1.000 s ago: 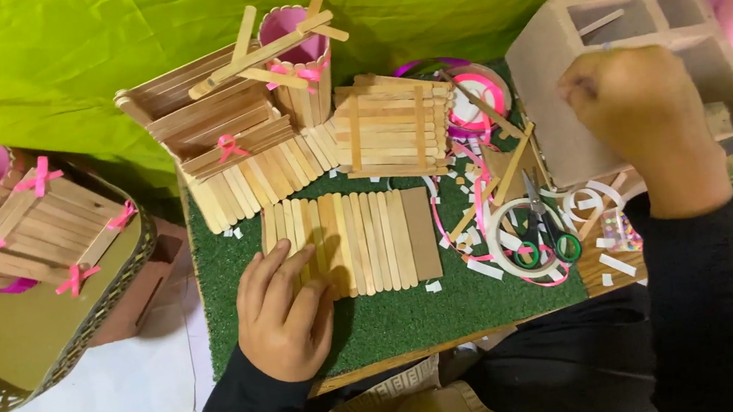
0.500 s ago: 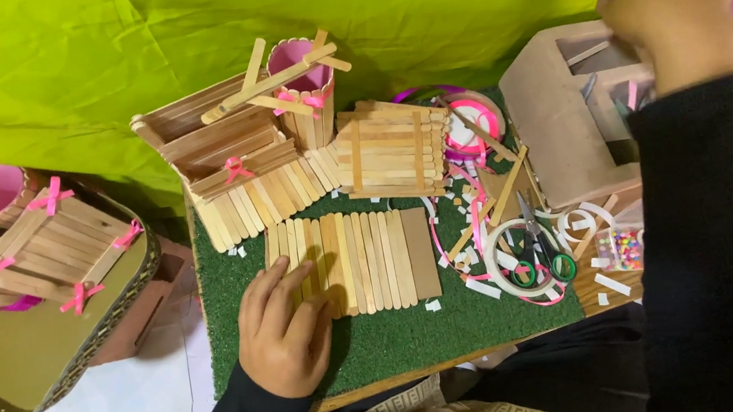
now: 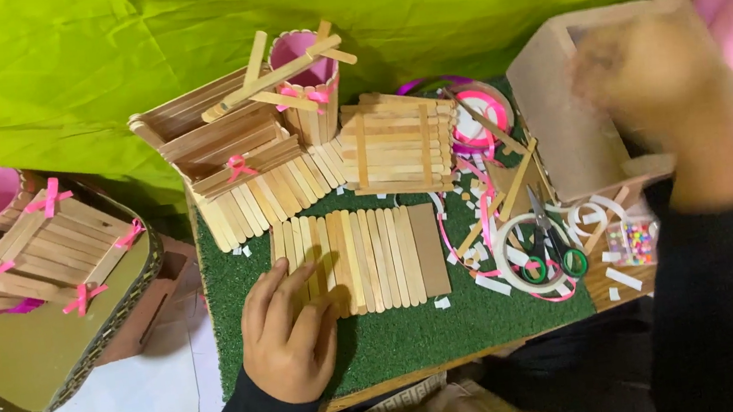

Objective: Assembling a craft structure using popsicle sticks and pre-made panels by carefully placing and aligning them.

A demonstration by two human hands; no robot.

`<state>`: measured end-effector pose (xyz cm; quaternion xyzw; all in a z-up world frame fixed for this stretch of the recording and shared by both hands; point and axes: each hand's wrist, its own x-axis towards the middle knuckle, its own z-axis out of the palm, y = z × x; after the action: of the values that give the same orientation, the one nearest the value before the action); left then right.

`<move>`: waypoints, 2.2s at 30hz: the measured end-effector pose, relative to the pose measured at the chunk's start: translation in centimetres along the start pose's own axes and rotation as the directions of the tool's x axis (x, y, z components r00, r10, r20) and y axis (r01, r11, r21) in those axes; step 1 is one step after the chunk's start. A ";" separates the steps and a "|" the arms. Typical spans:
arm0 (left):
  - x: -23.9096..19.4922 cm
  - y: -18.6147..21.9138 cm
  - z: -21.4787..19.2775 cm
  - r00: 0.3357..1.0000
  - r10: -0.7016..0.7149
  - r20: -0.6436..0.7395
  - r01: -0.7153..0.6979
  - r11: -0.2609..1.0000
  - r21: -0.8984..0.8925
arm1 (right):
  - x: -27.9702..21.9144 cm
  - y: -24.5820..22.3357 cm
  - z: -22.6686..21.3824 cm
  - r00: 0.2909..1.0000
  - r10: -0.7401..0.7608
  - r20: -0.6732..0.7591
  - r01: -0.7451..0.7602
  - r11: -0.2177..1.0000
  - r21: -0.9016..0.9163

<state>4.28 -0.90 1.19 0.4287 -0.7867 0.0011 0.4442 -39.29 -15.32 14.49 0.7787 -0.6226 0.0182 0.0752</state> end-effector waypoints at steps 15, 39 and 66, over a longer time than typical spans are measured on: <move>-0.1 -0.2 0.2 0.998 0.022 -0.060 -0.016 0.996 0.089 | 2.8 0.7 -0.9 0.898 0.436 0.055 -0.394 0.855 -0.337; -0.3 -0.5 -0.2 0.999 -0.031 -0.032 0.031 1.000 -0.005 | 7.3 19.2 10.1 0.567 0.371 0.736 -0.422 0.898 -0.128; 0.0 -0.2 0.2 0.999 0.016 -0.043 -0.014 0.999 0.036 | 5.2 4.4 0.7 0.935 0.332 -0.125 -0.219 0.818 0.532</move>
<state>4.29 -1.08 0.96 0.4305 -0.7799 0.0277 0.4535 -42.48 -21.36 14.90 0.6652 -0.6903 0.2756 -0.0708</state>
